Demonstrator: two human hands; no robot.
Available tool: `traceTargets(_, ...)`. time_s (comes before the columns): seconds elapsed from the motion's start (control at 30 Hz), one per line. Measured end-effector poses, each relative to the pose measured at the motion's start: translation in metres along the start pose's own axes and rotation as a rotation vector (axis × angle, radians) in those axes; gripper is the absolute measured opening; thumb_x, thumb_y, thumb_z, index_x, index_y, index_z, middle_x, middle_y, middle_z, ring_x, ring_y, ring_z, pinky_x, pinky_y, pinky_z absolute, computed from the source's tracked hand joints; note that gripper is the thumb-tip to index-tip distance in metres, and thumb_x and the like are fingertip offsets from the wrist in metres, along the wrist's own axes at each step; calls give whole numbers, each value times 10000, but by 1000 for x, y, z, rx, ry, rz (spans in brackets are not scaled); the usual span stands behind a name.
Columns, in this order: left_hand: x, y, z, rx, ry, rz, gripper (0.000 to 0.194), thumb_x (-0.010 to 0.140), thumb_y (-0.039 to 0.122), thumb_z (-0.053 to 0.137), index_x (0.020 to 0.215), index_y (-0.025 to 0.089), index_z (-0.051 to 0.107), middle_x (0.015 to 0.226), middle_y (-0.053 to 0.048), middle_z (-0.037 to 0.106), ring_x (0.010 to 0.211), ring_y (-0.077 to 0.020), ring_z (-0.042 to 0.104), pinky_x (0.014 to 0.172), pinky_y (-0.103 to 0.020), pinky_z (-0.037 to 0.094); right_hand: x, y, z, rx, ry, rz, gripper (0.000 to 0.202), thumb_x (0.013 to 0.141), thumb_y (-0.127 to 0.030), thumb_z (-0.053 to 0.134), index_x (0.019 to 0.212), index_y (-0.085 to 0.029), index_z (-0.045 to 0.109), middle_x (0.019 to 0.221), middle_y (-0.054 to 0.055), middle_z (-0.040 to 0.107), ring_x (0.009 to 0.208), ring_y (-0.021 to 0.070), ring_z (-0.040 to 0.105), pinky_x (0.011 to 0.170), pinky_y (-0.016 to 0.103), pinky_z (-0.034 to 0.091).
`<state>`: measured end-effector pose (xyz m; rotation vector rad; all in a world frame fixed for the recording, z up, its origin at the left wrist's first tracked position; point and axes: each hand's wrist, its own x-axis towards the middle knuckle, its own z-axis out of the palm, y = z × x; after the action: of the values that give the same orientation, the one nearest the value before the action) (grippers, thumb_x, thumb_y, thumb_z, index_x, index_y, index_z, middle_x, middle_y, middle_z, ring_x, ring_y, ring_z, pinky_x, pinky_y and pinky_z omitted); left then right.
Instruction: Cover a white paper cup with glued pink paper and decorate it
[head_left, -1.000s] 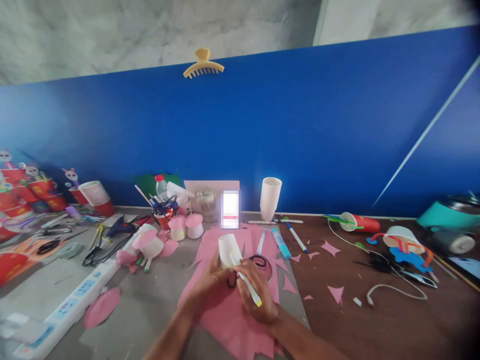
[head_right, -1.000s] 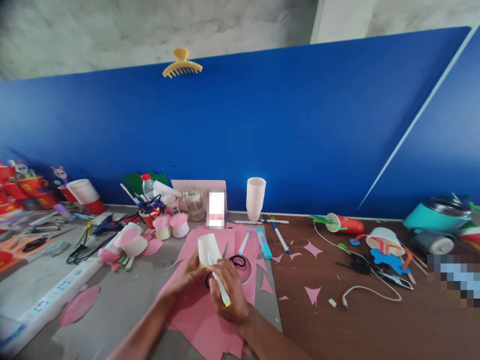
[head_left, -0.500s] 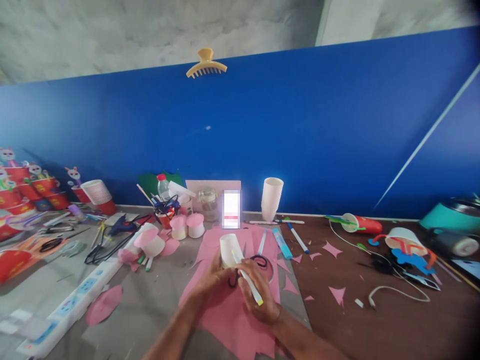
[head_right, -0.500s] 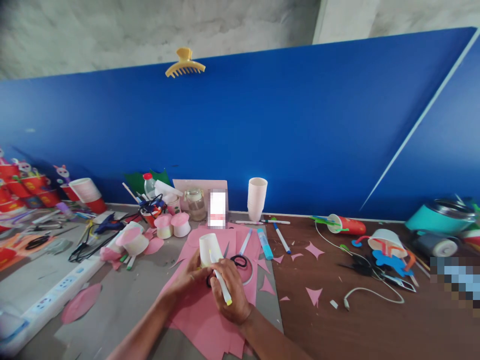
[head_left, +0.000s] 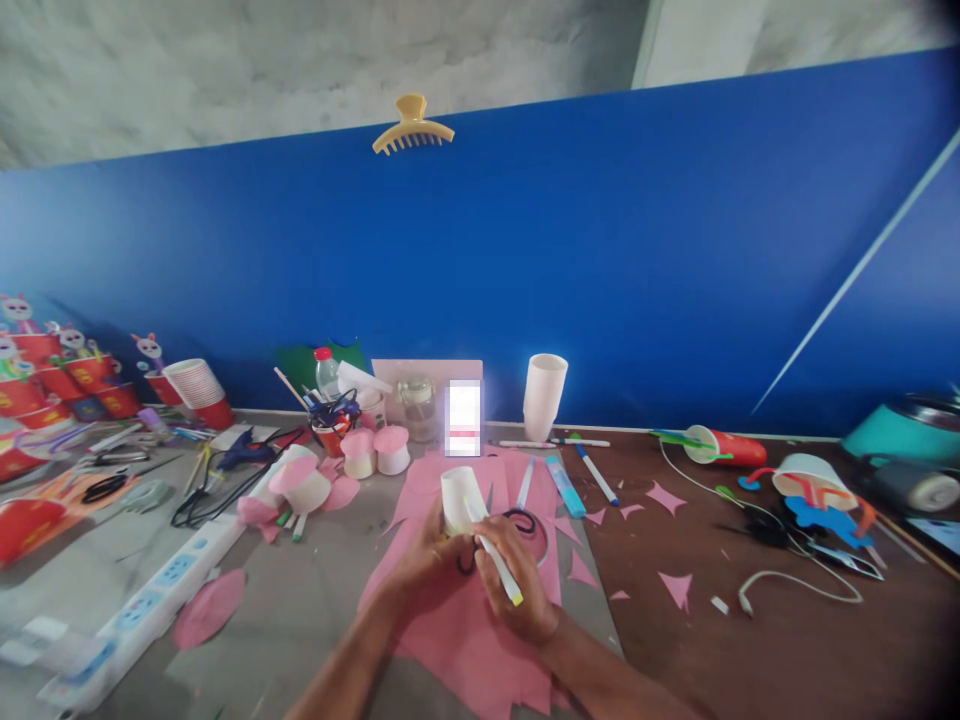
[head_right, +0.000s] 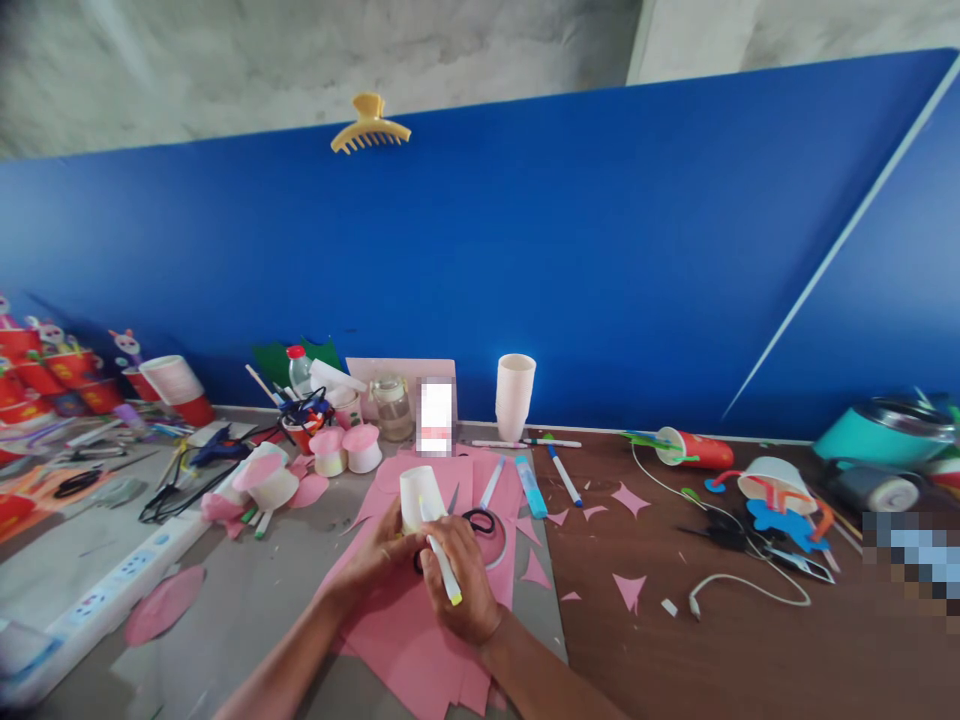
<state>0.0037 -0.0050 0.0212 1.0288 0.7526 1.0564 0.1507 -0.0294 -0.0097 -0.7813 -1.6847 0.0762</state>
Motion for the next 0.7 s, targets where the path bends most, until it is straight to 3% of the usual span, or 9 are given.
traceTargets(0.7, -4, 5, 6, -6, 44, -1, 454, 635, 323, 934, 961, 178, 653, 839, -28, 686, 770, -171, 602, 714, -264, 458, 3, -3, -3, 13, -41, 2, 272, 941, -155, 473, 1160, -256, 598, 961, 69, 735, 917, 257, 709, 792, 399, 607)
